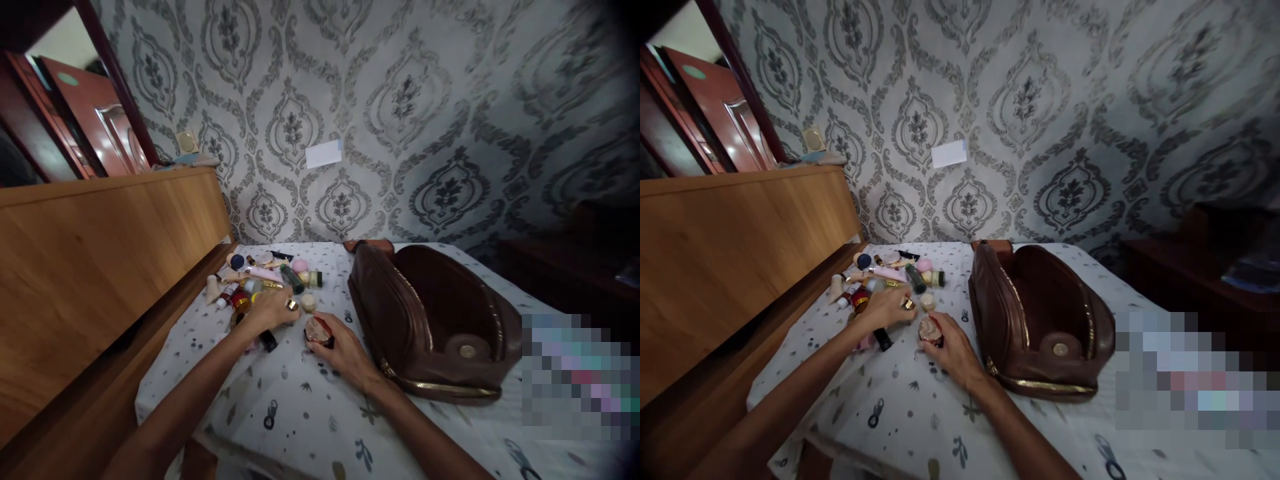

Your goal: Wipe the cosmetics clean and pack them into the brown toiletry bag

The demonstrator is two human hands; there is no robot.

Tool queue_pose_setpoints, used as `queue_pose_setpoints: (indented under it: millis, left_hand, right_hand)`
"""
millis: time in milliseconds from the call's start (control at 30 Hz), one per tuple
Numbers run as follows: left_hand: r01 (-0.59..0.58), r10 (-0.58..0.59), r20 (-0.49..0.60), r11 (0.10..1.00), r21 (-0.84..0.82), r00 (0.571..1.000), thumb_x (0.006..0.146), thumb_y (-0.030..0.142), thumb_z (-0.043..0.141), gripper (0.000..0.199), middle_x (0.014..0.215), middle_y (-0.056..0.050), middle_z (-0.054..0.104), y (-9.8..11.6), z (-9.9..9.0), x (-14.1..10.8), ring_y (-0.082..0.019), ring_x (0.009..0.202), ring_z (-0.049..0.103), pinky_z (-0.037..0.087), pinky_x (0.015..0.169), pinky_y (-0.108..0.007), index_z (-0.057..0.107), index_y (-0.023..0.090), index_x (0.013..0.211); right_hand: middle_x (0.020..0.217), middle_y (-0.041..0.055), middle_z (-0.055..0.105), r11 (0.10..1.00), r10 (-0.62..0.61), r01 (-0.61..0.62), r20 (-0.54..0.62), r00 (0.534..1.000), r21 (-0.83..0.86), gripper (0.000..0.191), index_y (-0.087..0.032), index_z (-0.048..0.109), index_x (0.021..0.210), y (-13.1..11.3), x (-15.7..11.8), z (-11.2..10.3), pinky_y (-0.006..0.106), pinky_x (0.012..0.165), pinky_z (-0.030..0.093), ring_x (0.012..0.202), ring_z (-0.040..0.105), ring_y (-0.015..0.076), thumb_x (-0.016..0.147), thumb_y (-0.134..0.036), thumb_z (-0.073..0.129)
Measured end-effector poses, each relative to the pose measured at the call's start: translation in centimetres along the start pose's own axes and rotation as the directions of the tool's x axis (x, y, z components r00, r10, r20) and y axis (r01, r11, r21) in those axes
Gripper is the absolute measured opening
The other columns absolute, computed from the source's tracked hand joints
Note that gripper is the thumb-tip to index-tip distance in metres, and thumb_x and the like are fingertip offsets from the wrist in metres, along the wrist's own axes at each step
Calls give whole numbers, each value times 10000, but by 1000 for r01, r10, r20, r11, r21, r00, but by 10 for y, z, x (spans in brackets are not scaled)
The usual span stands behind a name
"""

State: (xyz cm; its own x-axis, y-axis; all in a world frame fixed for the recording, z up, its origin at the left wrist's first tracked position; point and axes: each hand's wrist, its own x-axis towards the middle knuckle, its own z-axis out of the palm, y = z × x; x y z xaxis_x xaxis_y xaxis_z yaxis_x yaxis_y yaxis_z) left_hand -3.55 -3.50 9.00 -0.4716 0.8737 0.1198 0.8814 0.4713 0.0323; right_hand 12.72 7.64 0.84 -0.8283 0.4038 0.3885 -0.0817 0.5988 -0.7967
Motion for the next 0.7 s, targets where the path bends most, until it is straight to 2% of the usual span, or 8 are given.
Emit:
queue_pose_setpoints:
  millis: [67, 133, 200, 267, 333, 433, 533, 700]
  left_hand:
    - [13, -17, -60, 998, -64, 998, 849, 419, 561, 275, 925, -6, 707, -7, 1, 6, -211, 846, 656, 463, 702, -284, 622, 251, 1058]
    - [24, -34, -97, 994, -103, 995, 901, 400, 491, 248, 884, 14, 698, -19, 3, 15, -177, 820, 644, 458, 700, -256, 641, 238, 1013]
    - [58, -72, -128, 993, -105, 989, 931, 360, 442, 265, 862, 2, 692, -37, 4, 23, -174, 832, 636, 456, 718, -253, 662, 214, 950]
    - [123, -135, -170, 989, -78, 976, 947, 326, 412, 288, 920, -38, 689, -58, 5, 30, -201, 900, 628, 456, 757, -280, 668, 195, 964]
    - [180, -184, -199, 983, -38, 963, 937, 340, 453, 274, 1006, -83, 671, -79, 4, 32, -244, 971, 613, 454, 787, -324, 670, 189, 1005]
    - [155, -149, -170, 988, 23, 974, 853, 403, 620, 262, 1080, -90, 645, -103, 5, 34, -278, 1014, 594, 454, 813, -357, 683, 221, 1031]
    - [75, -67, -133, 996, 55, 989, 811, 377, 695, 270, 1125, -69, 631, -113, 6, 42, -265, 1056, 572, 449, 846, -344, 680, 253, 1051]
    - [51, -40, -216, 998, 46, 975, 956, 276, 484, 214, 1181, -134, 586, -105, 3, 69, -278, 1123, 538, 446, 848, -360, 650, 182, 1053]
  right_hand:
    - [1131, 84, 659, 1000, -1, 1, -8, 1000, 6, 507, -196, 580, 1230, -1, 0, 0, 409, 940, 479, 1058, 618, 253, 744, -308, 670]
    - [1136, 91, 662, 1000, 5, -5, -9, 1000, 7, 496, -188, 587, 1220, -1, 0, 0, 407, 932, 485, 1059, 619, 256, 745, -304, 672]
    - [1148, 101, 660, 1000, 8, -8, -13, 1000, 3, 494, -179, 589, 1212, -1, 0, -1, 405, 930, 486, 1066, 617, 260, 742, -300, 678]
    - [1153, 102, 658, 1000, 5, -5, -12, 1000, -2, 493, -178, 590, 1210, -2, 0, -1, 405, 936, 483, 1074, 614, 262, 740, -300, 680]
    - [1148, 97, 660, 1000, -2, 2, -10, 1000, -4, 487, -181, 593, 1206, -2, 0, -2, 405, 939, 480, 1073, 613, 261, 742, -303, 679]
    - [1146, 94, 660, 1000, 1, -1, -3, 1000, -10, 482, -183, 590, 1208, -2, 1, -2, 395, 931, 482, 1067, 616, 257, 749, -304, 673]
    - [1156, 95, 655, 1000, 18, -18, 10, 1000, -20, 490, -183, 577, 1224, -3, 1, -2, 390, 928, 480, 1069, 614, 254, 760, -312, 668]
    - [1154, 93, 652, 997, 43, -42, 16, 999, -58, 507, -182, 563, 1236, -4, 1, -1, 392, 934, 474, 1071, 611, 256, 768, -341, 676]
